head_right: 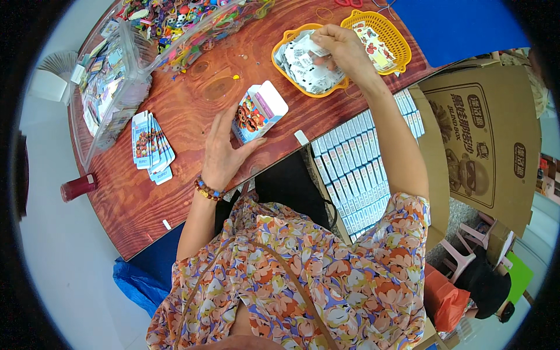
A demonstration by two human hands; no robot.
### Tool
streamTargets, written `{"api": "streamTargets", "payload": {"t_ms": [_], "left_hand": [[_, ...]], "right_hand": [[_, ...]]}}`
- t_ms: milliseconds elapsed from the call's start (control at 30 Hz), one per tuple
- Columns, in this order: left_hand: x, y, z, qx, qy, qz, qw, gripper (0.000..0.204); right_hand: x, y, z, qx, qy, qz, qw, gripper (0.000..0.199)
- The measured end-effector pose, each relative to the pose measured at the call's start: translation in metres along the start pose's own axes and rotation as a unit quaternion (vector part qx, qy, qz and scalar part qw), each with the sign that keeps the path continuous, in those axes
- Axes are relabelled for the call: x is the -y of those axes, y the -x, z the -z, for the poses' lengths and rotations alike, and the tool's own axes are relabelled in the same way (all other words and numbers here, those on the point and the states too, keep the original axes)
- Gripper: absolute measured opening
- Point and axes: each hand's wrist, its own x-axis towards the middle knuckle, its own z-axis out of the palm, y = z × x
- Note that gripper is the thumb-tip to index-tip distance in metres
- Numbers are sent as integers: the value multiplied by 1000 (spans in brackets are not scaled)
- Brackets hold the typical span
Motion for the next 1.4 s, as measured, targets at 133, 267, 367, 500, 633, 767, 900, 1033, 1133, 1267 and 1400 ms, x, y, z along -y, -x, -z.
{"api": "streamTargets", "payload": {"t_ms": [133, 267, 367, 500, 633, 767, 900, 1033, 1133, 1267, 1400], "left_hand": [[0, 2, 1, -7, -5, -2, 1000, 81], [-6, 2, 2, 4, -10, 8, 1000, 79], [-4, 4, 1, -3, -11, -1, 1000, 79], [-5, 3, 4, -6, -2, -5, 1000, 78], [-6, 4, 4, -12, 2, -8, 1000, 78], [-8, 4, 5, -15, 2, -15, 1000, 78], [-12, -1, 5, -21, -2, -16, 1000, 78], [-15, -6, 1, -41, -21, -24, 999, 77], [-18, -11, -4, -44, -28, -16, 998, 78], [-19, -15, -5, -63, -44, -17, 997, 78], [-28, -20, -5, -69, -33, -35, 996, 78]], "right_hand": [[-3, 1, -6, -24, -99, -15, 995, 16], [-7, 5, 0, -2, -57, 5, 998, 15], [-5, 5, 2, 18, -26, -8, 999, 11], [-1, 6, -6, -37, 52, 29, 998, 8], [1, 7, -10, -55, 36, 33, 997, 10], [-1, 9, -5, -50, 70, 51, 995, 13], [-3, 8, -2, -22, 40, 34, 998, 13], [3, 12, -1, -13, 46, 67, 997, 13], [15, 21, -2, -14, -64, 65, 996, 14], [41, 41, -21, -2, -99, 91, 991, 12], [50, 60, -44, -31, -25, 158, 987, 10]]}}
